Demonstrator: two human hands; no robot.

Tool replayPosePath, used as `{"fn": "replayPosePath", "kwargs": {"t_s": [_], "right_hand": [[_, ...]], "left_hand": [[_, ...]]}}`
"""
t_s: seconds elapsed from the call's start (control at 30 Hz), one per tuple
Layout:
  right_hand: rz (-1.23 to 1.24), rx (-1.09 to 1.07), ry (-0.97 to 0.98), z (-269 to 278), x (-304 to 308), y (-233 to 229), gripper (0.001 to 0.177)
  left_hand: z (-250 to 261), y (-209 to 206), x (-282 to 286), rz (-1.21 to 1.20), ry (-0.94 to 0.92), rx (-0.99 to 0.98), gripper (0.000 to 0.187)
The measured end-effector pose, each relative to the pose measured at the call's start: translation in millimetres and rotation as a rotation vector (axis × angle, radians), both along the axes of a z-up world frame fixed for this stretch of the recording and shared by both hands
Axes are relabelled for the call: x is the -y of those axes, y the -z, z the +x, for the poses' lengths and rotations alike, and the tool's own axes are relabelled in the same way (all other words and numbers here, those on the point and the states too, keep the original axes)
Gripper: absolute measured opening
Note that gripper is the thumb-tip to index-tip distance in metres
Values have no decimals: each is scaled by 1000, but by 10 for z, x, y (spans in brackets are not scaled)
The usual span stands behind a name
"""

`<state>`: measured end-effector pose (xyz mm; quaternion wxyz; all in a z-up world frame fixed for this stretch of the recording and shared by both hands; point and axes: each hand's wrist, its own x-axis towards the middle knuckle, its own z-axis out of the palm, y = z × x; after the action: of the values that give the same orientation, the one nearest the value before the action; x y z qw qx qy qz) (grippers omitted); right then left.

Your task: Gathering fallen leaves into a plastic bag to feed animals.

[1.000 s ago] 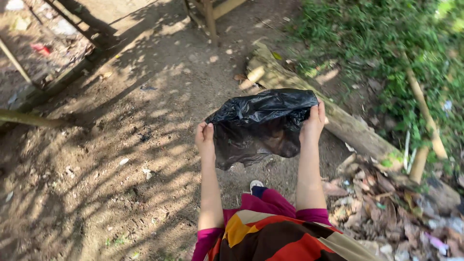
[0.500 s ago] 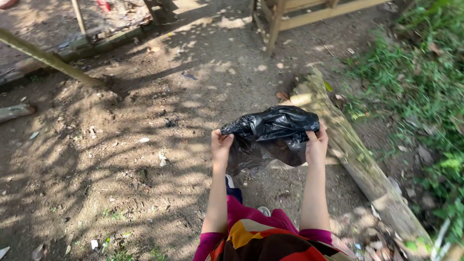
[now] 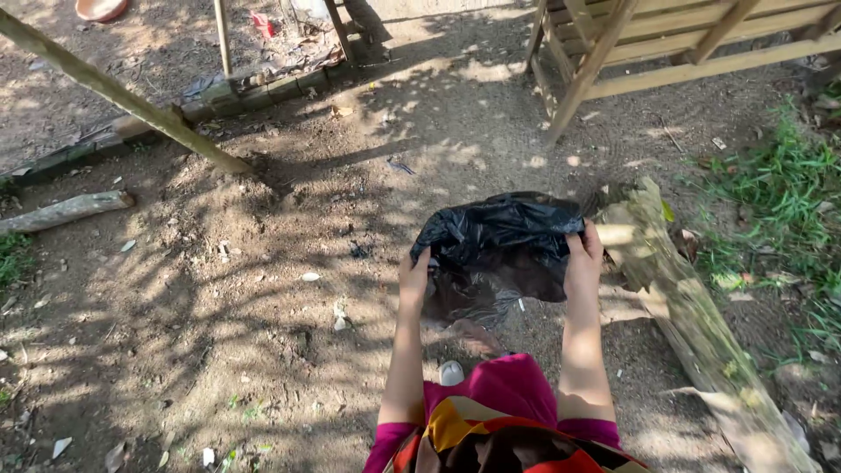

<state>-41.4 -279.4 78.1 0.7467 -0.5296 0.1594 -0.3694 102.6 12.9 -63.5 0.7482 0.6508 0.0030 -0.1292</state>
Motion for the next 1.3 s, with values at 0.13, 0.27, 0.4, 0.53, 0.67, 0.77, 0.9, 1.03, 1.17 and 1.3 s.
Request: {"fn": "replayPosePath", "kwargs": {"t_s": [0.13,0.27,0.4,0.53,0.67,0.77,0.9,1.03,1.17,1.3], "right_hand": [[-24,-65,14,423,235,116,23],[13,-93,17,975,561,138,27],[12,-121,-10,1660,1119,206,32],[72,-30,-71,2424,1776,206,30],[17,-82,-51,2988,2160,-4,21],[-28,-108,-71,3302,2385,102,28],[-293,-502,-245,3611,2402,-98,68],[-826,-475,-370,4219,2521,92,93],[-1090,-533,-211,5050,2664,619,85],[-997,-305,-2,6106,2953,1281,57]], "left_hand": [[322,-7,282,-120,14,-76,48],[822,99,663,-252,34,-194,65],[1509,-177,1089,-228,57,-145,78],[2238,-237,1691,-182,23,-296,74],[2661,-500,2181,-286,96,-87,80],[2986,-331,2415,-384,133,-145,82],[3460,140,2542,-602,157,-369,96],[3967,-532,2694,-743,87,-299,76],[4726,-393,2809,-736,110,-195,74],[5620,-661,2840,-556,171,-187,76]]}}
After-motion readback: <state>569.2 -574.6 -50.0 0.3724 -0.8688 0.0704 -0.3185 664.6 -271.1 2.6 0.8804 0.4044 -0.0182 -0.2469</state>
